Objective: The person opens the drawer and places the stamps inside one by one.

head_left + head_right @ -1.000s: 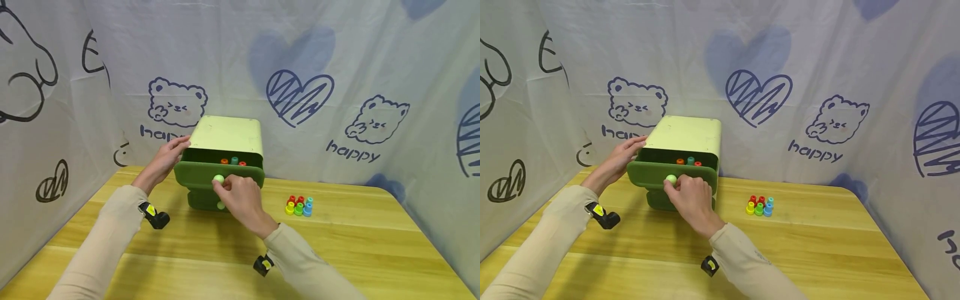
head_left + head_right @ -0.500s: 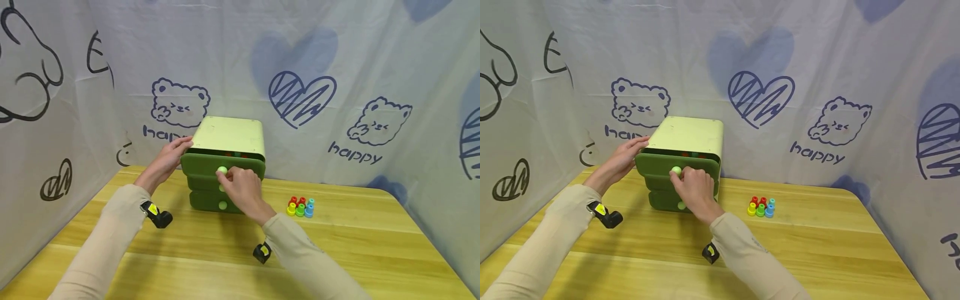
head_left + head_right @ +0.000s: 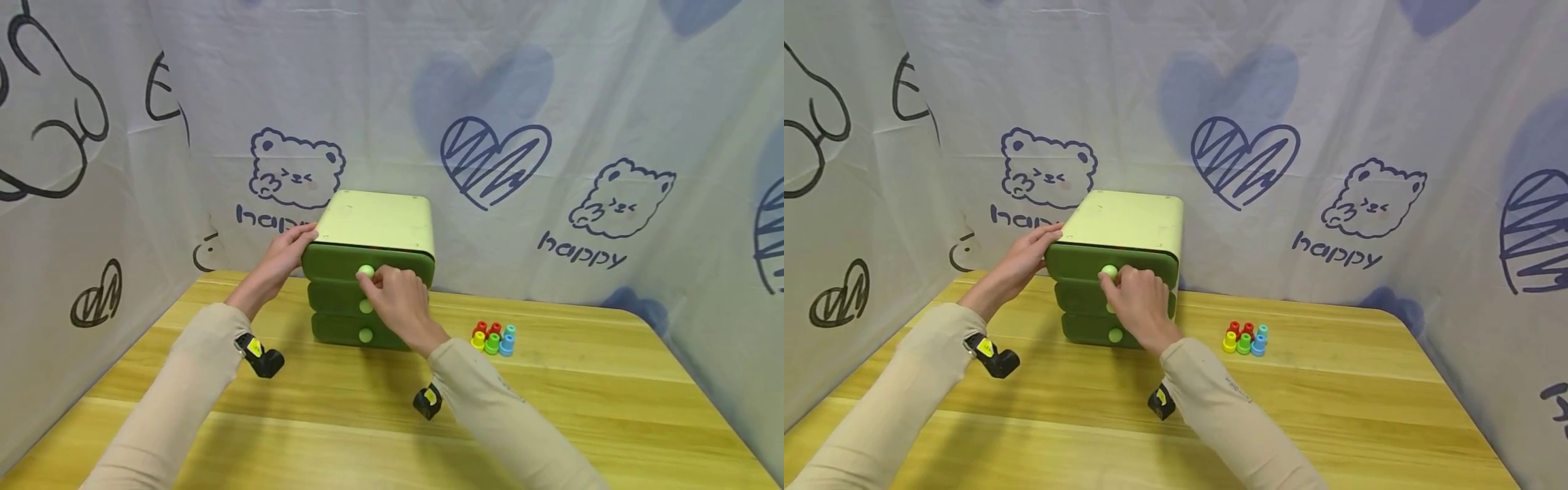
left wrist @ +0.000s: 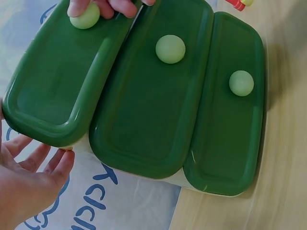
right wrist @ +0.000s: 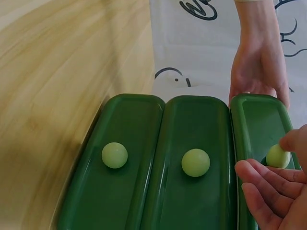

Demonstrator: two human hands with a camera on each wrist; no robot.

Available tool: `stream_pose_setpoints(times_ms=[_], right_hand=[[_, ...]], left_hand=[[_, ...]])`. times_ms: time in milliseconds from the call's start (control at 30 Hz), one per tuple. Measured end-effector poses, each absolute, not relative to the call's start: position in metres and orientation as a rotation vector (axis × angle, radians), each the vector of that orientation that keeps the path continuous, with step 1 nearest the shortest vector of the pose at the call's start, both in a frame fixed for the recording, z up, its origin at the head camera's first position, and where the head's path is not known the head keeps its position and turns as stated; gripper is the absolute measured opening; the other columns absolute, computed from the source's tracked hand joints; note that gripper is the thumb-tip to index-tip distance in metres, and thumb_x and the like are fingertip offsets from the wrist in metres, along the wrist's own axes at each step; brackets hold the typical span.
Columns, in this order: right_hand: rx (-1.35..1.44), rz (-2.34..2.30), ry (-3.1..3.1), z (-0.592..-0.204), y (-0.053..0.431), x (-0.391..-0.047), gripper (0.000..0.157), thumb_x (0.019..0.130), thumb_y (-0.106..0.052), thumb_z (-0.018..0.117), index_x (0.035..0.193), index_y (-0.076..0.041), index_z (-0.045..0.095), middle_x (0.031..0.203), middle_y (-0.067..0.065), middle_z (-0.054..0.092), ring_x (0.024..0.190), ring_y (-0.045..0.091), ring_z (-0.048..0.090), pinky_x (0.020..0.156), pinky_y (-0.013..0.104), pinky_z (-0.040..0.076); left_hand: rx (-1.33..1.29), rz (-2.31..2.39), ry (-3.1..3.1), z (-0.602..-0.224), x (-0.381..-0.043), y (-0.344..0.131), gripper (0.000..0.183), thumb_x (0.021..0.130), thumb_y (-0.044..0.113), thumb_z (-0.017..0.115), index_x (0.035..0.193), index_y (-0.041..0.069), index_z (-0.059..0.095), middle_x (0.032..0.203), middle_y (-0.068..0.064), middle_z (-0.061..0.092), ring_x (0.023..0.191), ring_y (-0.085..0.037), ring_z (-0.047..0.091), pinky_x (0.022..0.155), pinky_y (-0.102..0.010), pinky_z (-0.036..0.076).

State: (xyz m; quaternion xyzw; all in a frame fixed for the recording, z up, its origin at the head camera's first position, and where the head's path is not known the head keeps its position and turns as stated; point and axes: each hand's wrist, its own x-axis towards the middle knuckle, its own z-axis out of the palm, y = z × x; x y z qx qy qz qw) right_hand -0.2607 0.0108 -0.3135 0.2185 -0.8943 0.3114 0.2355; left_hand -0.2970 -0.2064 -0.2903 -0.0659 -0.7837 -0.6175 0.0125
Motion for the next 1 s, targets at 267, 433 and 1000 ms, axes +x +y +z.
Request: stream_pose_setpoints(times_ms=[267, 433, 1000], right_hand=[[0.572, 0.847, -2.474, -0.313, 0.010, -0.266, 0.036, 0.096, -0.033, 0.061, 0.074, -0.006, 0.070, 0.053, -0.003, 0.053, 0.043, 0.010, 0.043, 0.039, 0.021, 0.030], [0.554, 0.845, -2.485, -0.314, 0.010, -0.268, 0.035, 0.097, -0.034, 0.061, 0.079, -0.005, 0.071, 0.057, -0.001, 0.057, 0.044, 0.010, 0.044, 0.039, 0.021, 0.032], [0.569, 0.843, -2.697, -0.355, 0.018, -0.266, 0.063, 0.097, -0.047, 0.055, 0.044, -0.017, 0.036, 0.039, -0.008, 0.021, 0.036, 0.008, 0.019, 0.038, 0.023, 0.016]], left_hand=[[-0.197, -1.824, -2.457, -0.294, -0.297, -0.204, 0.066, 0.101, 0.044, 0.046, 0.152, 0.007, 0.028, 0.152, -0.015, 0.031, 0.134, -0.030, 0.036, 0.110, -0.040, 0.033], [-0.193, -1.775, -2.465, -0.296, -0.297, -0.202, 0.067, 0.100, 0.044, 0.047, 0.153, 0.007, 0.028, 0.151, -0.017, 0.031, 0.137, -0.031, 0.031, 0.112, -0.043, 0.029], [-0.175, -1.778, -2.386, -0.303, -0.298, -0.197, 0.062, 0.101, 0.041, 0.047, 0.151, 0.006, 0.032, 0.147, -0.017, 0.035, 0.134, -0.032, 0.034, 0.111, -0.045, 0.029]])
